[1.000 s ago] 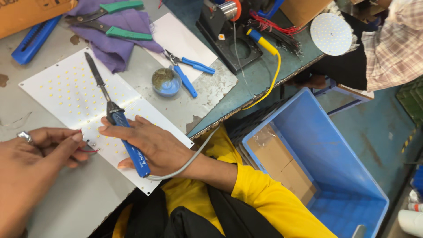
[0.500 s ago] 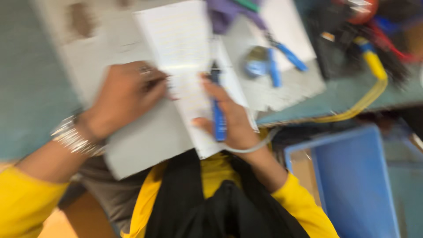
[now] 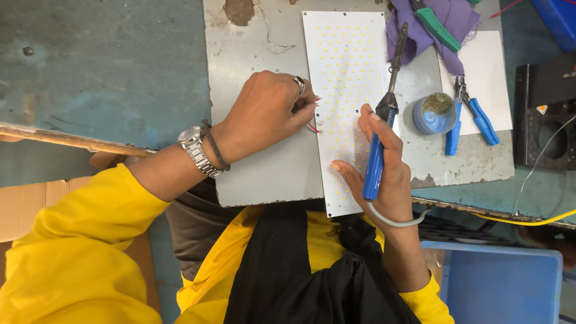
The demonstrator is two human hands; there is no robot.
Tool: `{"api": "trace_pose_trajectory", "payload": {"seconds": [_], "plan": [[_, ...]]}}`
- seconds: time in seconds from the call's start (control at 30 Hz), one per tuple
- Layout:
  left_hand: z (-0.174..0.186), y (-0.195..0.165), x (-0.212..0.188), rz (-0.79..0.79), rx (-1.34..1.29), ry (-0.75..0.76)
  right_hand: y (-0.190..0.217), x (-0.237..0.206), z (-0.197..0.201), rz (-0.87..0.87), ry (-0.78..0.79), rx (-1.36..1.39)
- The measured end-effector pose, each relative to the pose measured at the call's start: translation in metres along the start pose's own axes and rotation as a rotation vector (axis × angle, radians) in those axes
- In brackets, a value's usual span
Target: The person solders red and black wires onto the terminals of an LED light panel using a soldering iron, dipping the wire ends in flux first. They then connect the wires to an LED driver, hold up the panel to check it, and trim the wire with pliers.
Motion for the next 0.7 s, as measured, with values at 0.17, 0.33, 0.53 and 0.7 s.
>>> {"api": "trace_pose_trajectory", "payload": {"seconds": [0.17,0.33,0.53,0.7], "plan": [[0.002,0.003,-0.004,0.046,-0.073,-0.049,0.001,-0.001,0.0,-0.007,0.013,-0.029],[0.003,0.004,-0.003,0.087,-0.088,-0.047,0.0,-0.001,0.0,-0.021,0.012,-0.047],[0.0,-0.007,-0.003,-0.063,-0.014,-0.038,-0.002,-0.001,0.0,-0.009,0.012,-0.06],[-0.005,-0.005,0.001,-0.097,0.114,0.056,-0.001,-0.001,0.0,0.014,0.009,-0.07]]}}
Point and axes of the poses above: each hand's wrist, its own x-axis towards the middle knuckle, its own z-axis out of the back of the hand, y = z × x, the point moved 8 cm from there along x, towards the middle knuckle, and after that the axes turned 15 degrees about -x, right-handed, at the moved point
